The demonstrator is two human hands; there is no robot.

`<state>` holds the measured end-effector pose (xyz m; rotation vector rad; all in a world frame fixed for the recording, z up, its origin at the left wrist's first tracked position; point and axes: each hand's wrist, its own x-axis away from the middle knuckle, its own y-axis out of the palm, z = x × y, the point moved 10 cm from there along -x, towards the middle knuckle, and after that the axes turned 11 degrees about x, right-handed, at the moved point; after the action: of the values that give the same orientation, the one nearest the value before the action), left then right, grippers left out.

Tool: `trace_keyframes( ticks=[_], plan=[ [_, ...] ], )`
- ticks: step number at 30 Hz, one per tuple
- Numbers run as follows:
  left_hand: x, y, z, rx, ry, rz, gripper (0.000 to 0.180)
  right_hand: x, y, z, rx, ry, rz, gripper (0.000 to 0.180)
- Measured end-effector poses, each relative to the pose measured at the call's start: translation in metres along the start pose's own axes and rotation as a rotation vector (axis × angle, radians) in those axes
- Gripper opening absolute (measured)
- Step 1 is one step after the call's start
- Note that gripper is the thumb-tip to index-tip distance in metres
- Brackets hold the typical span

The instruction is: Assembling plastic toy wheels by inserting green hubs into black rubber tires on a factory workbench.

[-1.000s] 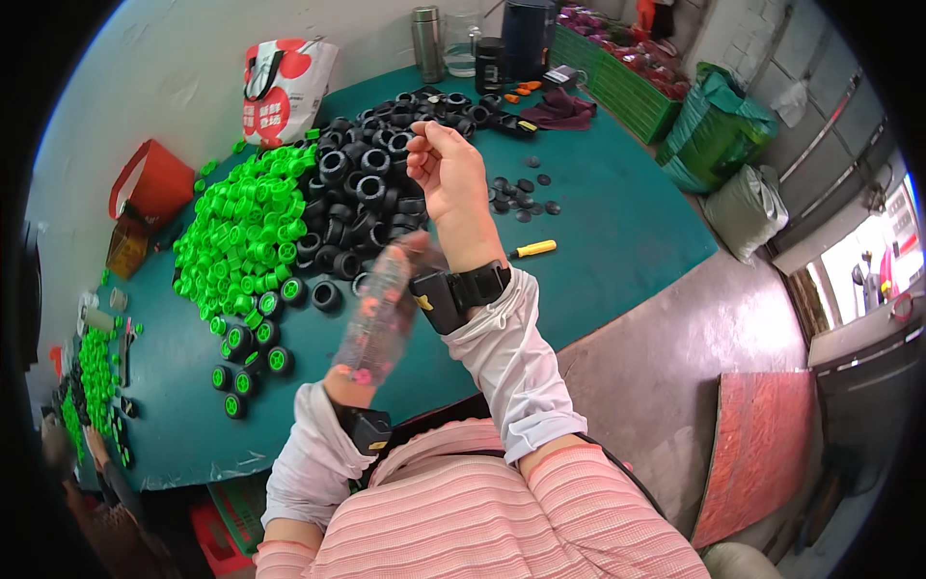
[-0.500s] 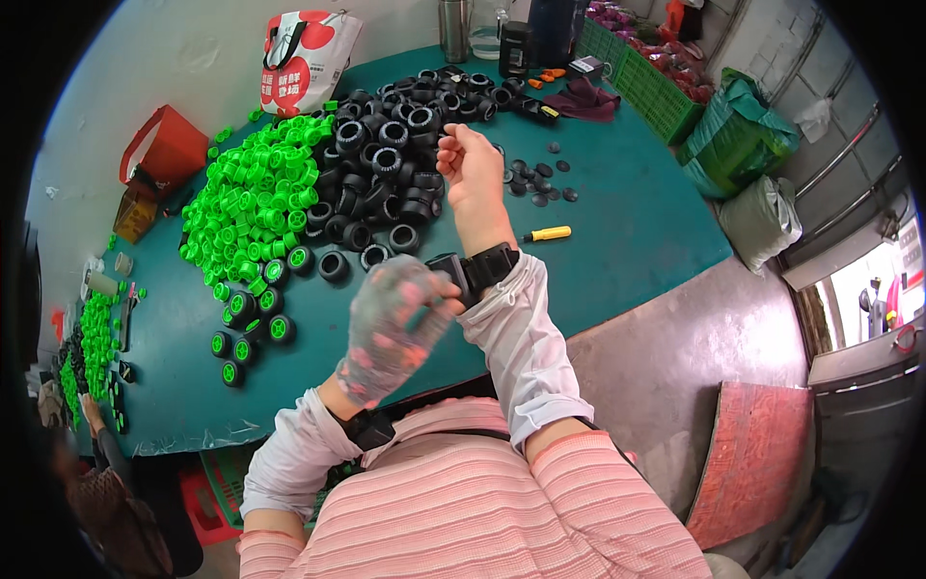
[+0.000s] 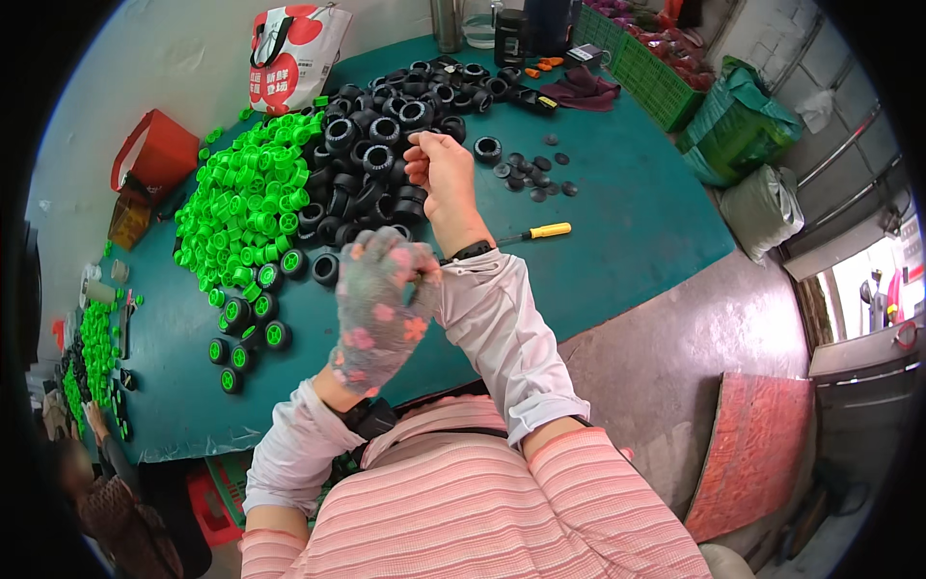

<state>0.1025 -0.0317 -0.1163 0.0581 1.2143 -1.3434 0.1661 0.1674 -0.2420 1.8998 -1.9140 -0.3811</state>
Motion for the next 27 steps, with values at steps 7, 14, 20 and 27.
trace_keyframes(
  ticks=[7,14,20,27],
  plan=[
    [0.037,-0.005,-0.062,0.250,-0.234,-0.017,0.027,-0.041,0.001,0.026,-0.706,0.230,-0.184,0.014],
    [0.044,0.023,-0.075,0.432,-0.161,-0.100,0.035,-0.048,0.023,-0.003,-0.949,0.166,-0.203,0.010],
    [0.058,0.049,-0.106,0.874,-0.337,-0.038,0.034,-0.044,0.032,0.011,-1.030,0.234,-0.175,0.012],
    [0.060,0.046,-0.117,1.006,-0.376,-0.108,0.032,-0.047,0.039,0.022,-1.112,0.273,-0.218,0.012]
  ],
)
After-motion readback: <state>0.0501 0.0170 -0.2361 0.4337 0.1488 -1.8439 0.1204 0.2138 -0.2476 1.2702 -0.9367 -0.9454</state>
